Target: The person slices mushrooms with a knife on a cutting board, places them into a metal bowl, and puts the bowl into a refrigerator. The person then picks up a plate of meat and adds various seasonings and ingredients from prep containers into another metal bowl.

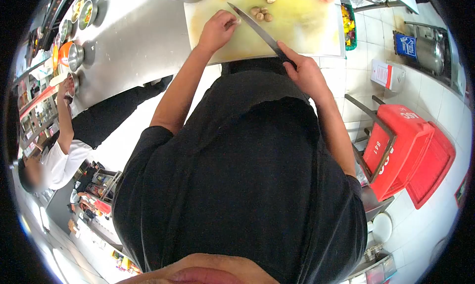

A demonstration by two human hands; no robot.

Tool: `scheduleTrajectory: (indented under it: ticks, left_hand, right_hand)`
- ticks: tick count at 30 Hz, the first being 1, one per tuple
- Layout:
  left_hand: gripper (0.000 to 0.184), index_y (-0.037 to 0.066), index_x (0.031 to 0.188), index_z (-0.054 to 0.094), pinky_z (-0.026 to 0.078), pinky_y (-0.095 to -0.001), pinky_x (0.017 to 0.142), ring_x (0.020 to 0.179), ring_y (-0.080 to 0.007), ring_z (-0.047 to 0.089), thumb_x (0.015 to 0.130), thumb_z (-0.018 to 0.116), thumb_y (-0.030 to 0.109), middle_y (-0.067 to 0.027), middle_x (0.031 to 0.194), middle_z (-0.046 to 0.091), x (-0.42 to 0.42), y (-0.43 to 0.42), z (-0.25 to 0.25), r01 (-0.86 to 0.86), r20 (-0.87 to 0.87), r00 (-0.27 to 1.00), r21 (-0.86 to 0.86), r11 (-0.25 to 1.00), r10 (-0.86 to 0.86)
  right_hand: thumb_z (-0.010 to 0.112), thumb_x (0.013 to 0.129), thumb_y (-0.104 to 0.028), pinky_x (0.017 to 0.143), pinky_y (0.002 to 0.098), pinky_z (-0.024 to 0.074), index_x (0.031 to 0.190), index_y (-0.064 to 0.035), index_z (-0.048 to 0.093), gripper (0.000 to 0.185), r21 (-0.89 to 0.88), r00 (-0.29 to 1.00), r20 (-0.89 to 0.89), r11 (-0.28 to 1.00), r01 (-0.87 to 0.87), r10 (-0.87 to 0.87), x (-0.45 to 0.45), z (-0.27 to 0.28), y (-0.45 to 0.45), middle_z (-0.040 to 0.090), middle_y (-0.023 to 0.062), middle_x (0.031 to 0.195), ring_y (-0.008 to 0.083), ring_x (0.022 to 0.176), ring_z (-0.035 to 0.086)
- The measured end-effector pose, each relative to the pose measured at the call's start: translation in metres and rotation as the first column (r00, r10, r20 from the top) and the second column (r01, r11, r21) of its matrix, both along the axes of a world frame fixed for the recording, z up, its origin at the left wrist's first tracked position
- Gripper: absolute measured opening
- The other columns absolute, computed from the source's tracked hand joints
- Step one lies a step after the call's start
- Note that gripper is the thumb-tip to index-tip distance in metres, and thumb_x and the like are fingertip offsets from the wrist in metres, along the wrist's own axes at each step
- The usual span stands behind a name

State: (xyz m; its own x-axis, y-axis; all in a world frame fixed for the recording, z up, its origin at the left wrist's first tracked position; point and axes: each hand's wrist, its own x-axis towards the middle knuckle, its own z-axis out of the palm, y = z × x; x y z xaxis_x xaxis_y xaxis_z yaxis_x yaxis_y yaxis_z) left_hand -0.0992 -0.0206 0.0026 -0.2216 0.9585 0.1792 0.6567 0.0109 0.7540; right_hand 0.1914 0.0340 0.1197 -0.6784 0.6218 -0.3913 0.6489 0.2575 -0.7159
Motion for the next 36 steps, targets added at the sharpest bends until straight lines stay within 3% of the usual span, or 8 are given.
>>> scheduleTrajectory:
  ticks: [4, 10, 13, 16, 22, 28, 33, 36]
  left_hand:
    - [0.01, 0.005, 0.089, 0.066, 0.053, -0.0397, 0.075, 0.084, -0.0316, 0.064, 0.079, 0.069, 0.007, -0.0101, 0.091, 0.064, 0.003, -0.006, -0.001, -0.057, -0.027, 0.998, 0.088, 0.995, 0.059]
    - [0.01, 0.006, 0.088, 0.067, 0.053, -0.039, 0.075, 0.084, -0.0311, 0.064, 0.079, 0.069, 0.006, -0.0097, 0.09, 0.064, 0.004, -0.008, -0.003, -0.084, -0.014, 0.996, 0.041, 0.996, 0.084]
    - [0.011, 0.005, 0.089, 0.067, 0.053, -0.0358, 0.068, 0.075, -0.0282, 0.065, 0.08, 0.071, 0.008, -0.0088, 0.089, 0.064, -0.002, -0.006, -0.012, -0.056, -0.043, 0.997, 0.13, 0.99, 0.062]
    - [0.01, 0.005, 0.089, 0.067, 0.053, -0.0353, 0.068, 0.076, -0.0275, 0.065, 0.08, 0.071, 0.007, -0.0092, 0.089, 0.064, -0.005, -0.006, -0.012, -0.053, -0.049, 0.997, 0.101, 0.993, 0.059]
    - [0.008, 0.005, 0.088, 0.067, 0.054, -0.0349, 0.069, 0.077, -0.0267, 0.065, 0.081, 0.069, 0.006, -0.0097, 0.089, 0.064, -0.009, -0.008, -0.013, -0.047, 0.009, 0.999, 0.064, 0.997, 0.047]
    - [0.01, 0.005, 0.09, 0.065, 0.054, -0.036, 0.071, 0.08, -0.0281, 0.066, 0.081, 0.069, 0.006, -0.0103, 0.09, 0.064, -0.009, -0.009, -0.007, -0.037, 0.0, 0.999, 0.054, 0.998, 0.037]
    - [0.017, 0.006, 0.098, 0.065, 0.054, -0.0372, 0.076, 0.087, -0.0295, 0.065, 0.082, 0.068, 0.007, -0.0106, 0.097, 0.063, -0.011, -0.007, -0.007, -0.003, -0.019, 1.0, 0.061, 0.998, 0.004]
    - [0.023, 0.007, 0.105, 0.066, 0.054, -0.0376, 0.078, 0.091, -0.03, 0.065, 0.082, 0.068, 0.008, -0.0103, 0.101, 0.064, -0.014, -0.006, -0.008, 0.037, -0.039, 0.999, 0.065, 0.997, -0.034]
  right_hand:
    - [0.061, 0.09, -0.009, 0.093, 0.0455, 0.0506, 0.144, -0.0252, 0.049, 0.058, 0.089, 0.995, 0.061, 0.992, -0.084, 0.079, -0.003, -0.001, -0.003, 0.065, 0.0235, 0.118, 0.0408, 0.107, 0.063]
    - [0.059, 0.091, -0.011, 0.083, 0.0485, 0.0523, 0.146, -0.0274, 0.046, 0.059, 0.188, 0.966, 0.202, 0.962, -0.199, 0.16, 0.0, 0.008, -0.005, 0.069, 0.0217, 0.102, 0.0409, 0.093, 0.066]
    - [0.058, 0.091, -0.01, 0.082, 0.0492, 0.0521, 0.146, -0.0269, 0.045, 0.059, 0.203, 0.96, 0.214, 0.954, -0.223, 0.179, 0.0, 0.011, -0.005, 0.069, 0.0216, 0.099, 0.0415, 0.091, 0.065]
    - [0.058, 0.091, -0.01, 0.08, 0.0501, 0.0517, 0.146, -0.0264, 0.046, 0.058, 0.246, 0.979, 0.102, 0.949, -0.198, 0.178, -0.012, -0.001, -0.004, 0.068, 0.0228, 0.098, 0.0417, 0.09, 0.065]
    - [0.057, 0.09, -0.009, 0.083, 0.0496, 0.0511, 0.146, -0.0252, 0.046, 0.059, 0.093, 0.967, 0.215, 0.983, -0.16, 0.137, -0.014, 0.004, -0.01, 0.068, 0.0234, 0.101, 0.042, 0.093, 0.065]
    - [0.058, 0.089, -0.005, 0.086, 0.0472, 0.0519, 0.145, -0.023, 0.049, 0.059, 0.138, 0.991, 0.065, 0.982, -0.128, 0.12, 0.009, -0.026, -0.016, 0.068, 0.0216, 0.109, 0.0414, 0.097, 0.065]
    - [0.061, 0.09, 0.0, 0.082, 0.0363, 0.0535, 0.145, -0.0185, 0.05, 0.059, -0.075, 0.991, -0.136, 0.997, 0.011, -0.021, 0.036, -0.007, -0.023, 0.073, 0.0124, 0.105, 0.0275, 0.088, 0.069]
    - [0.06, 0.091, 0.001, 0.082, 0.0304, 0.0528, 0.146, -0.017, 0.05, 0.059, -0.382, 0.974, -0.069, 0.907, 0.175, -0.216, 0.066, -0.017, -0.026, 0.072, 0.0082, 0.103, 0.0173, 0.086, 0.065]
